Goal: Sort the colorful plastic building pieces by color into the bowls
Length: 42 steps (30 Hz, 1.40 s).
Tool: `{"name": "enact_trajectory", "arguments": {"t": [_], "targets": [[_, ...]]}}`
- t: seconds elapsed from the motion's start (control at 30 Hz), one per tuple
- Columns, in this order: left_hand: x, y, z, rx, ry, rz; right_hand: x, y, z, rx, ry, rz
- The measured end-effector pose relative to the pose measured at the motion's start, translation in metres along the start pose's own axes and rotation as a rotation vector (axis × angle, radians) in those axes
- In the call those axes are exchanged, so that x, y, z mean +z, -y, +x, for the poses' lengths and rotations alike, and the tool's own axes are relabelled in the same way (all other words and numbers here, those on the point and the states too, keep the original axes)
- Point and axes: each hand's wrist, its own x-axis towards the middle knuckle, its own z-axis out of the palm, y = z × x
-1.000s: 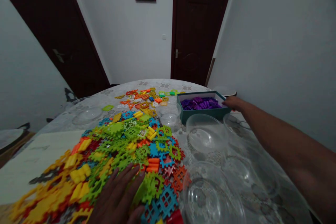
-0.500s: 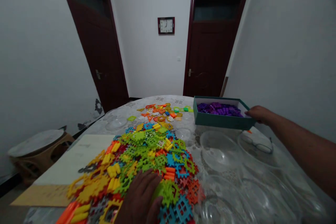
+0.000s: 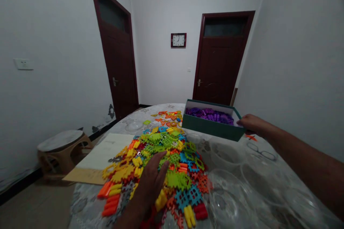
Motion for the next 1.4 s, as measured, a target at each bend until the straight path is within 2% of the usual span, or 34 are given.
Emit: {"name": "enact_trajectory", "arguments": {"t": [0.1,0.23,0.33,0.47,0.57,0.67,0.8,0.93,1.03,1.13,1.4], "targets": [[-0.021,-0.017,0.015,-0.198,0.007,-0.194,0.022,0.024,-0.026,-0.003,0.202,-0.005],[-0.043,-0.025,0.03,-0.378,0.009,-0.442,0.054,0.055,-0.061,-0.073,0.325,-0.047],[-0.055,-0.019,0.037,-0.483,0.021,-0.546,0.077,0.074,-0.086,-0.142,0.336,-0.097],[-0.064,0.0,0.044,-0.602,0.032,-0.529,0.101,0.089,-0.11,-0.244,0.25,-0.18],[-0.066,0.019,0.048,-0.587,0.065,-0.427,0.116,0.091,-0.12,-0.305,0.171,-0.256],[-0.066,0.034,0.052,-0.512,0.112,-0.236,0.129,0.089,-0.126,-0.345,0.121,-0.308],[-0.061,0.044,0.054,-0.444,0.086,-0.022,0.143,0.086,-0.131,-0.369,0.099,-0.312],[-0.054,0.049,0.054,-0.433,0.01,0.01,0.155,0.082,-0.126,-0.346,0.13,-0.258],[-0.049,0.054,0.057,-0.405,-0.084,0.016,0.163,0.079,-0.117,-0.307,0.229,-0.185],[-0.046,0.058,0.062,-0.376,-0.11,0.011,0.172,0.078,-0.109,-0.269,0.307,-0.119],[-0.039,0.072,0.067,-0.401,-0.077,0.138,0.186,0.081,-0.107,-0.297,0.224,-0.093]]}}
